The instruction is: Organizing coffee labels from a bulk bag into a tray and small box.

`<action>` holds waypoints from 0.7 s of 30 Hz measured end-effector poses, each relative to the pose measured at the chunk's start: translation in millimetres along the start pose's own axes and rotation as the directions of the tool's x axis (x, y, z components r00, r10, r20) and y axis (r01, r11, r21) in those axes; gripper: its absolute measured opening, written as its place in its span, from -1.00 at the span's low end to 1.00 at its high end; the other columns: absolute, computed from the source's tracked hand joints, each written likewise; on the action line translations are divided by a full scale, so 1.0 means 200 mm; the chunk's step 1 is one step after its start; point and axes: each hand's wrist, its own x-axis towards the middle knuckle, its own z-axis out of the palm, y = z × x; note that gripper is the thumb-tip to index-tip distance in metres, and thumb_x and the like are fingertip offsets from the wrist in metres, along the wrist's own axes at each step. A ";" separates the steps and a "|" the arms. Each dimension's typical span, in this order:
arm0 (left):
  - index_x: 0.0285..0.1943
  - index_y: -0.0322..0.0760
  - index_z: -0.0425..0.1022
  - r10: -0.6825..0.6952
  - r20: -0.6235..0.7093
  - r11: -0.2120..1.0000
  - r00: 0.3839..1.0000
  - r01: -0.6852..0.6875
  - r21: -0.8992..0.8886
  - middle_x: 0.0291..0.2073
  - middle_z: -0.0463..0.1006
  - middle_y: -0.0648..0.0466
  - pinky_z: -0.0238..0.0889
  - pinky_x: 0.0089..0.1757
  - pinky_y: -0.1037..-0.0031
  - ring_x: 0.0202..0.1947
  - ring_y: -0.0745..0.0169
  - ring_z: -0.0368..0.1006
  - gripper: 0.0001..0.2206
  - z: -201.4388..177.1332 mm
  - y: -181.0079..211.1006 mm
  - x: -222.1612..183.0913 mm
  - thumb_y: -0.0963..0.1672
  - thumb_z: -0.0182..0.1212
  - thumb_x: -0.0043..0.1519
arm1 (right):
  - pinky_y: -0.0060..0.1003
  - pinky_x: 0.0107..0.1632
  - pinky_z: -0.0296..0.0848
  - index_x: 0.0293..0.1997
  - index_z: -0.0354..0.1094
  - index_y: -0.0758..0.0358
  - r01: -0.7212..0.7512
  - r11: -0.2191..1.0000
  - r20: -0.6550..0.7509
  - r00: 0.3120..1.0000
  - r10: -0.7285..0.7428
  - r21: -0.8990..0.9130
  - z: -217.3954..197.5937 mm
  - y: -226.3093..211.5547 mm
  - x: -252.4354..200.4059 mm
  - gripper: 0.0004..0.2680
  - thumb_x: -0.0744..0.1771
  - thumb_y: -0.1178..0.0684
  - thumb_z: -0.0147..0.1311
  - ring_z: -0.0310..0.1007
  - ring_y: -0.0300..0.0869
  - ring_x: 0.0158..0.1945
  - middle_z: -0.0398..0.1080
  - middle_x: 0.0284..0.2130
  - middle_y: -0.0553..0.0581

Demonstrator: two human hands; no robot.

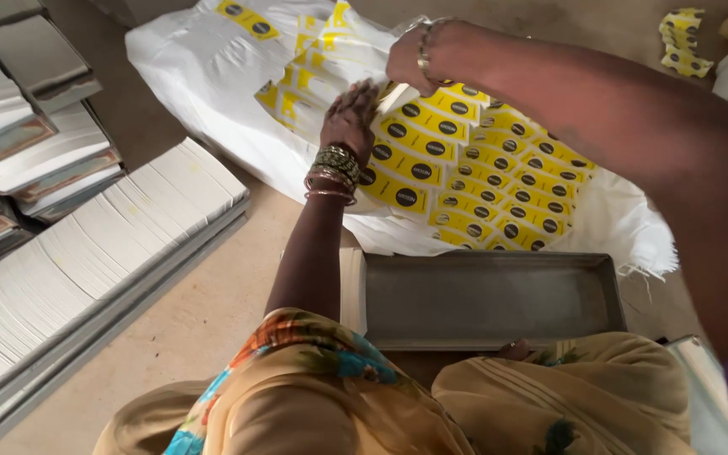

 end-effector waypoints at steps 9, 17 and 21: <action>0.48 -0.14 0.19 -0.009 0.081 0.993 0.997 0.000 0.115 0.49 0.12 0.06 -0.30 0.39 0.30 0.50 0.14 -0.03 -0.43 -0.06 0.04 -0.04 -0.07 0.18 0.25 | -0.10 -0.24 0.56 0.11 0.32 0.47 -0.295 0.906 -0.795 0.445 0.412 0.305 0.52 -0.59 -0.26 -0.66 0.24 0.17 0.10 0.61 0.09 -0.20 0.54 -0.25 0.42; 0.48 -0.08 0.28 0.013 -0.028 1.000 1.000 -0.012 0.029 0.49 0.23 0.07 -0.24 0.42 0.28 0.52 0.18 0.04 -0.53 0.02 -0.01 -0.03 -0.17 -0.03 0.33 | 0.03 -0.18 0.51 -0.17 0.55 0.15 0.073 0.868 -0.377 0.916 0.136 0.491 0.26 -0.02 -0.20 -0.82 0.22 0.01 0.25 0.56 0.05 -0.34 0.55 -0.43 0.20; 0.49 -0.15 0.26 0.007 -0.059 0.999 0.998 -0.009 -0.045 0.49 0.22 0.04 -0.22 0.43 0.28 0.52 0.17 0.05 -0.54 0.05 -0.02 0.00 -0.19 -0.08 0.35 | -0.01 -0.20 0.54 -0.21 0.57 0.20 0.242 0.889 -0.407 0.911 -0.070 0.388 0.26 0.24 -0.10 -0.76 0.17 -0.08 0.31 0.57 0.02 -0.36 0.54 -0.42 0.20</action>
